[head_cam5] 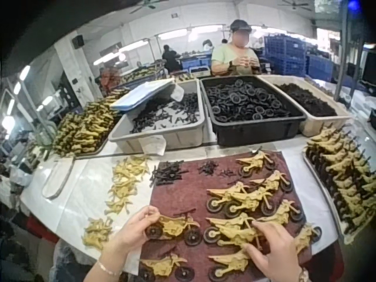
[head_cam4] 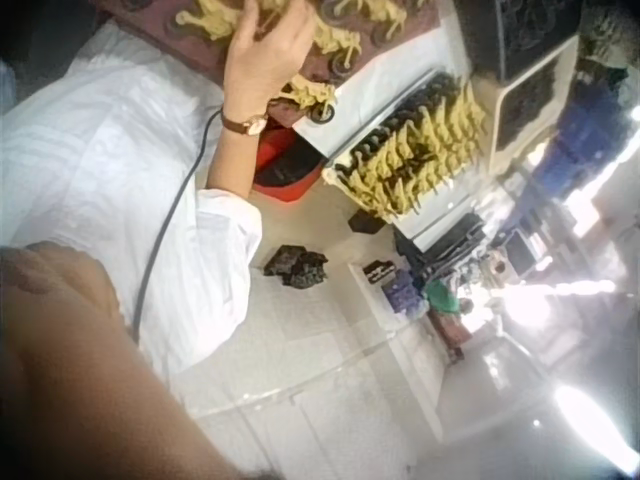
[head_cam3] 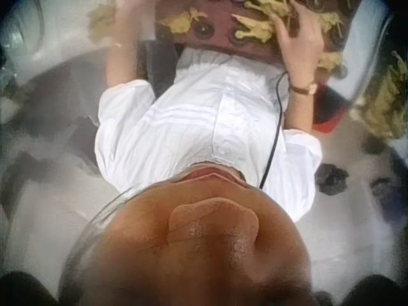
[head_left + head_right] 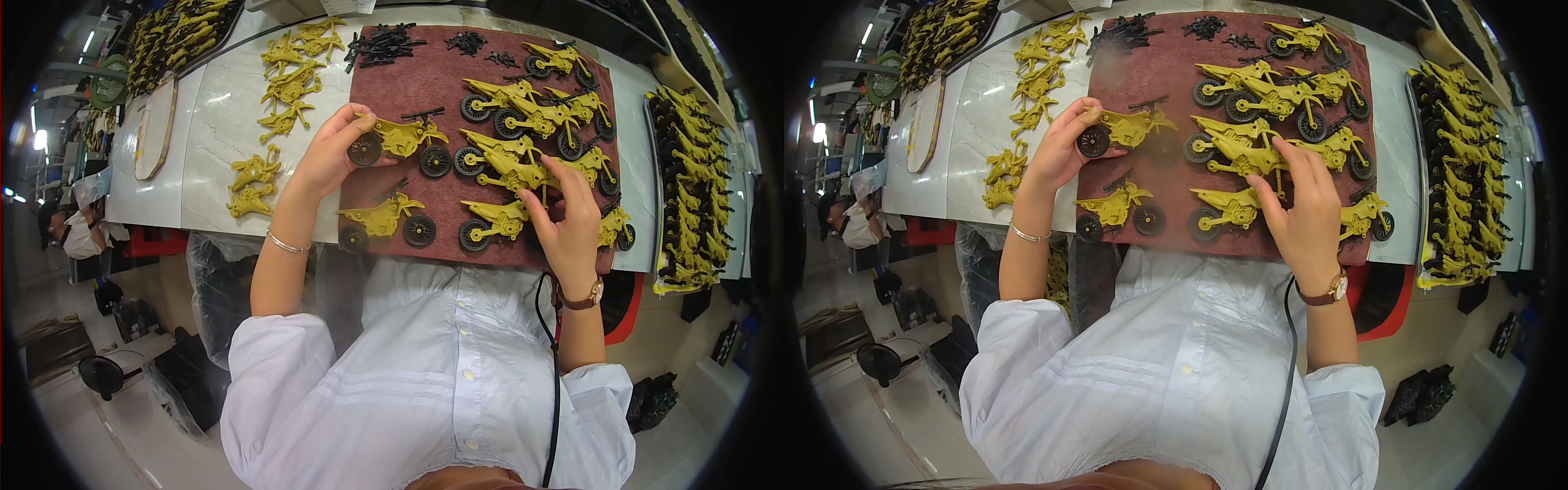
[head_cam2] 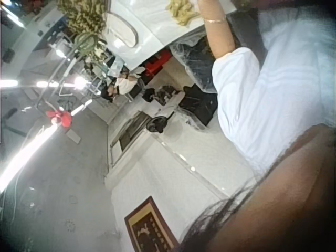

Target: The person assembles toy motorcycles by attaching wheels and handlebars to the motorcycle frames by hand, then arranges and stacks the completed motorcycles onto a tray.

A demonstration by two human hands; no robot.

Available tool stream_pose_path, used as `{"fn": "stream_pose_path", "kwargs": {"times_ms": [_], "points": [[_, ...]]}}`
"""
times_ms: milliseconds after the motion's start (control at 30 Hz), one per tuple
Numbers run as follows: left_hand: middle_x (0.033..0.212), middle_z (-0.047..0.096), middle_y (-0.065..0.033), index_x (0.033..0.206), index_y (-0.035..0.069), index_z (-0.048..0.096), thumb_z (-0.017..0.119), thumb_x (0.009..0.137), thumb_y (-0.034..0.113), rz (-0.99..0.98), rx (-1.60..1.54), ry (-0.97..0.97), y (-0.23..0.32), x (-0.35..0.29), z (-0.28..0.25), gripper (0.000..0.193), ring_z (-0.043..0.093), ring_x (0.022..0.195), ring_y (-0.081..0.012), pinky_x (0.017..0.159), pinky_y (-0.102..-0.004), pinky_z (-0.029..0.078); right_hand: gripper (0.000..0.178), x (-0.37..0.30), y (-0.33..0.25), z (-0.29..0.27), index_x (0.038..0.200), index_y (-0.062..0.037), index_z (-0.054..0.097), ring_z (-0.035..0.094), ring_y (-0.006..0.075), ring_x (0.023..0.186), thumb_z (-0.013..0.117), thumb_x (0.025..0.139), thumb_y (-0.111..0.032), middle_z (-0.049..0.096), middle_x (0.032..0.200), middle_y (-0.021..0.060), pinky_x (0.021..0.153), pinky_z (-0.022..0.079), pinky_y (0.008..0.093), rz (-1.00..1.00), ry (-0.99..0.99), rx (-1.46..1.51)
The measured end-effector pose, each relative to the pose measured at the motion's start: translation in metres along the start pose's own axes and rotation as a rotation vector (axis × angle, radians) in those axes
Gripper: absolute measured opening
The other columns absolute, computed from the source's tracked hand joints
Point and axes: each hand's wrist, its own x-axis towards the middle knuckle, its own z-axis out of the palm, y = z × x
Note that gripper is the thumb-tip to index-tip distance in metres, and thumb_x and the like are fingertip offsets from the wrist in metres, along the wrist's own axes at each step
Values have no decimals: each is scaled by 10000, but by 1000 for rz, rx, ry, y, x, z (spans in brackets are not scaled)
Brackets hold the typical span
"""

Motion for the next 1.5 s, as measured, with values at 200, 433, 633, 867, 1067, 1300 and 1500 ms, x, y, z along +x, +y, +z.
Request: {"fn": "stream_pose_path", "kwargs": {"times_ms": [200, 433, 633, 867, 1067, 1300, 1500], "points": [[1128, 585, -134, 1178, 5, 492, 410, 979, 208, 50, -82, 23, 6, -6, 6, 296, 613, 997, -215, 814, -401, 547, 403, 2, 9, -1, 1111, -13, 591, 569, 286, 899, 720, 736, -88, 580, 1009, 131, 780, 469, 358, -223, 107, -232], [1155, 571, -155, 1208, -20, 468, 352, 993, 217, 57, -248, -131, 7, -30, 56, 341, 594, 1041, -229, 853, -422, 527, 343, 14, -36, -11, 1016, -5, 640, 601, 267, 860, 747, 691, -34, 630, 964, 126, 740, 487, 329, -303, 211, 25], [1158, 562, -173, 1207, -46, 467, 302, 999, 228, 82, -358, -140, -10, -35, 78, 382, 582, 1051, -251, 874, -409, 511, 288, 17, -46, 8, 971, -20, 658, 585, 277, 859, 727, 692, -27, 611, 965, 121, 746, 479, 344, -468, 158, 26], [1155, 564, -178, 1209, -62, 463, 256, 1001, 273, 73, -356, -189, -13, -35, 81, 446, 577, 1041, -253, 862, -390, 501, 280, 13, -42, 13, 989, -33, 650, 566, 286, 874, 707, 715, -34, 583, 989, 121, 758, 471, 363, -443, 81, 0], [1120, 584, -165, 1211, -70, 460, 305, 989, 260, 98, -411, -239, -16, -36, 79, 427, 587, 1039, -227, 890, -373, 489, 280, 12, -41, 15, 989, -49, 649, 563, 280, 874, 707, 715, -33, 576, 991, 119, 754, 471, 361, -426, 61, 23], [1021, 622, -79, 1077, -17, 574, 589, 888, 80, 142, -134, -3, -15, -41, 95, 213, 598, 928, -116, 804, -253, 500, 371, 9, -37, 15, 996, -24, 615, 582, 223, 838, 779, 667, -72, 578, 982, 108, 736, 488, 315, -339, 170, 111], [1021, 621, -81, 1083, -27, 570, 581, 896, 83, 213, 11, -32, -14, -43, 105, 217, 589, 940, -113, 811, -254, 493, 336, 8, -27, 8, 1063, 28, 574, 589, 125, 882, 720, 769, -42, 604, 1007, 63, 780, 491, 256, 113, -139, 808]]}}
